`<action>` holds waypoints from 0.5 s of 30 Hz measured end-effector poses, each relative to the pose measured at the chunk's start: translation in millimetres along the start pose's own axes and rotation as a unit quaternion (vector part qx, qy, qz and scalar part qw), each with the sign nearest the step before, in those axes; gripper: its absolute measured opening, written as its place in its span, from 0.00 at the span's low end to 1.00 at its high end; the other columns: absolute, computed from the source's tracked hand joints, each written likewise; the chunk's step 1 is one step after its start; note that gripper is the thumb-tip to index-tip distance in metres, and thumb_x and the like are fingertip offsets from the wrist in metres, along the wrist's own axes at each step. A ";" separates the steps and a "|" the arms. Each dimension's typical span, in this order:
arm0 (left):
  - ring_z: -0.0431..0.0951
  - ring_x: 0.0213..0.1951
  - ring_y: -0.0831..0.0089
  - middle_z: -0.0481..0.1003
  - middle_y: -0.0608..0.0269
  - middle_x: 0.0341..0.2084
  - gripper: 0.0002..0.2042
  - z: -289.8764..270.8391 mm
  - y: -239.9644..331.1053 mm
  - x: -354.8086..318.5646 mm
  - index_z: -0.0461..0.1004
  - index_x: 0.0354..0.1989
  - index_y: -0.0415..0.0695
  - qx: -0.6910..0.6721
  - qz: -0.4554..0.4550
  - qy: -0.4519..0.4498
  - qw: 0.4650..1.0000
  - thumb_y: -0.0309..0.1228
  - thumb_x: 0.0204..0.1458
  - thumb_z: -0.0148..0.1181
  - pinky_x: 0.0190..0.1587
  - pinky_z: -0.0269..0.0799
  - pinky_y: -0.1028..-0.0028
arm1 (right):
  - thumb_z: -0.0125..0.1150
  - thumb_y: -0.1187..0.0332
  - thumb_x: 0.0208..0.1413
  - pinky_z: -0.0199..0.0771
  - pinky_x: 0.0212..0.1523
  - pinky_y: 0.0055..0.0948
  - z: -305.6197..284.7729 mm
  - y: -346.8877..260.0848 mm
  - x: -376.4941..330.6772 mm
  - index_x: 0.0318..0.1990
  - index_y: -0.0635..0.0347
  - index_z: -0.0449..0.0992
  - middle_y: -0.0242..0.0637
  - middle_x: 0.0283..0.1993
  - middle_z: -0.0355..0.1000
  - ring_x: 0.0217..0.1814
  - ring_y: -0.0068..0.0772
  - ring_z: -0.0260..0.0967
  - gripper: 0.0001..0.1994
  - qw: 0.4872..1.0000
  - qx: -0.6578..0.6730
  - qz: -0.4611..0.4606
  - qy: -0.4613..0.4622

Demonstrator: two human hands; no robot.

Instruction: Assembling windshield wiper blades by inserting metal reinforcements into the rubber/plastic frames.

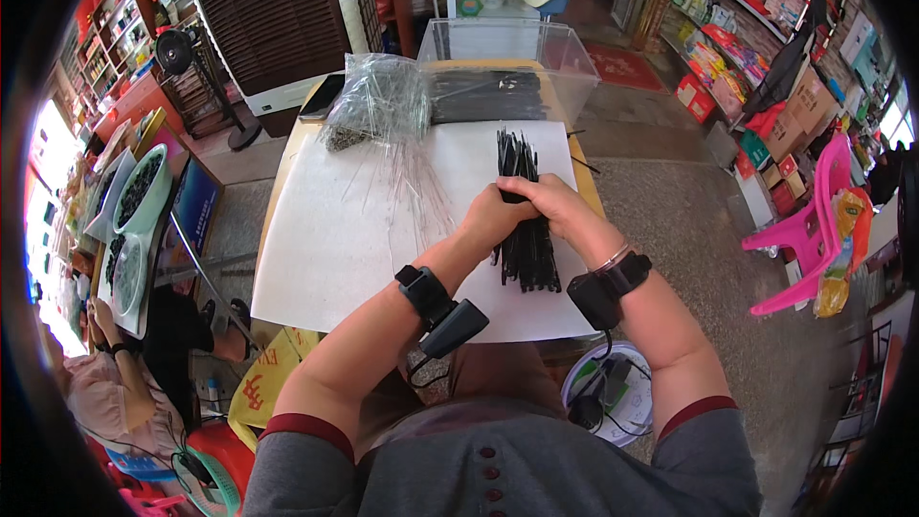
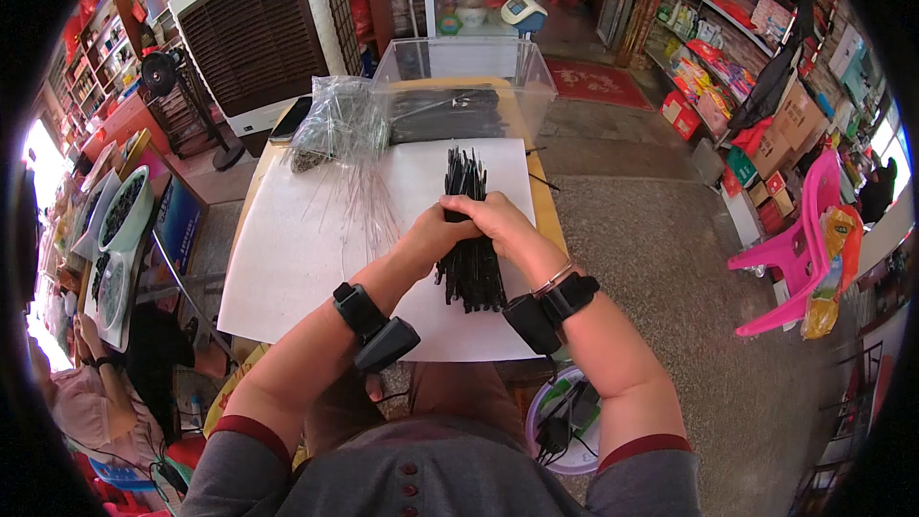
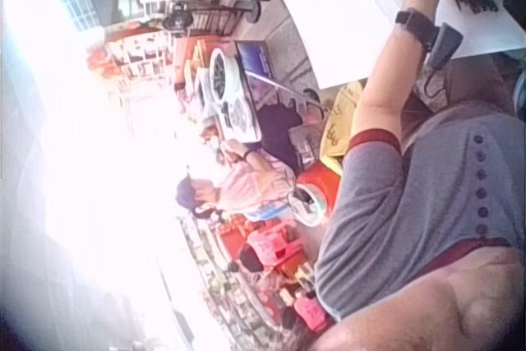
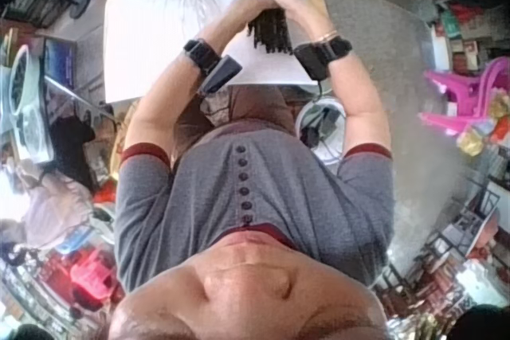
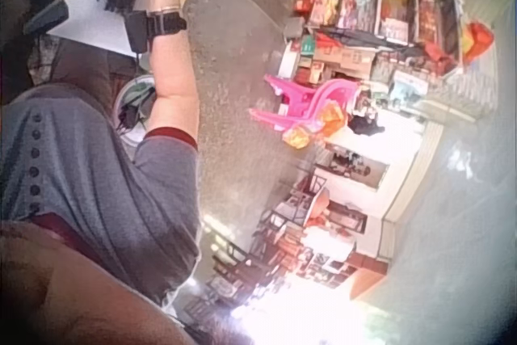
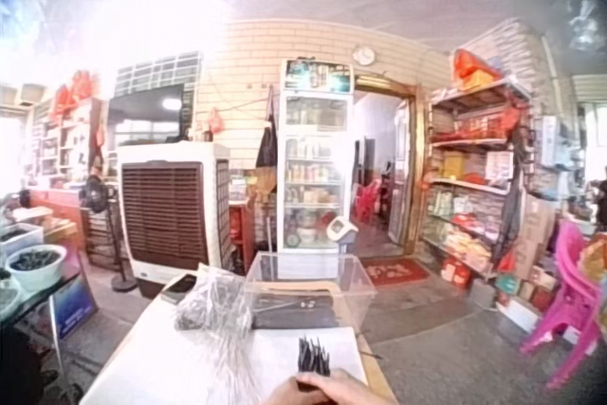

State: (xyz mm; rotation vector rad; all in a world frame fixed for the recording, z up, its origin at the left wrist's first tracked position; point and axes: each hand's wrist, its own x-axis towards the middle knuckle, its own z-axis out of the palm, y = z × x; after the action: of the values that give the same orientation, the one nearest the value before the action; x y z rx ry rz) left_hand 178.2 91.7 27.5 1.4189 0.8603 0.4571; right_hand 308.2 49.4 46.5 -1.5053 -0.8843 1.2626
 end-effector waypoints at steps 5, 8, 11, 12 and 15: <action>0.75 0.40 0.70 0.74 0.56 0.38 0.20 12.0 -6.3 -7.0 0.66 0.48 0.32 -0.115 0.027 0.028 0.993 0.24 0.47 0.63 0.43 0.72 0.73 | 0.69 0.59 0.45 0.73 0.37 0.29 3.0 -3.8 -10.6 0.44 0.75 0.72 0.43 0.39 0.73 0.38 0.30 0.72 0.26 0.998 0.037 -0.001 -0.040; 0.73 0.43 0.72 0.72 0.58 0.41 0.27 20.0 14.5 -22.5 0.59 0.55 0.35 -0.048 0.212 0.067 0.974 0.22 0.47 0.62 0.45 0.71 0.74 | 0.67 0.66 0.46 0.72 0.38 0.26 7.2 -25.0 -35.2 0.42 0.67 0.73 0.36 0.37 0.73 0.38 0.25 0.71 0.18 0.987 0.077 -0.137 -0.026; 0.71 0.48 0.66 0.69 0.51 0.46 0.37 19.7 46.6 -35.9 0.53 0.60 0.35 -0.093 0.343 0.059 0.933 0.22 0.39 0.66 0.51 0.68 0.71 | 0.67 0.71 0.45 0.72 0.41 0.24 13.0 -54.6 -59.4 0.41 0.63 0.72 0.31 0.36 0.73 0.38 0.23 0.70 0.15 0.954 0.101 -0.284 0.003; 0.71 0.48 0.66 0.69 0.51 0.46 0.37 19.0 47.9 -38.6 0.53 0.60 0.35 -0.093 0.341 0.061 0.933 0.22 0.39 0.66 0.51 0.68 0.71 | 0.67 0.73 0.44 0.71 0.43 0.24 13.7 -60.3 -66.6 0.42 0.63 0.71 0.31 0.37 0.72 0.39 0.22 0.70 0.16 0.952 0.091 -0.293 -0.011; 0.67 0.54 0.61 0.66 0.49 0.51 0.43 19.7 36.4 -39.4 0.48 0.62 0.35 0.008 0.366 0.069 0.928 0.20 0.35 0.66 0.56 0.63 0.67 | 0.69 0.75 0.43 0.69 0.49 0.24 6.9 -37.4 -62.1 0.50 0.63 0.65 0.32 0.44 0.70 0.46 0.21 0.68 0.26 0.945 0.054 -0.323 -0.020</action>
State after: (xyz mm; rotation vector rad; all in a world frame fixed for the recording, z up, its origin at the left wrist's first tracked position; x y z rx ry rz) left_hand 175.7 54.7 70.9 1.7174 0.4105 1.1261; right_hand 290.3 3.7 100.3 -0.9775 -1.1906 0.8347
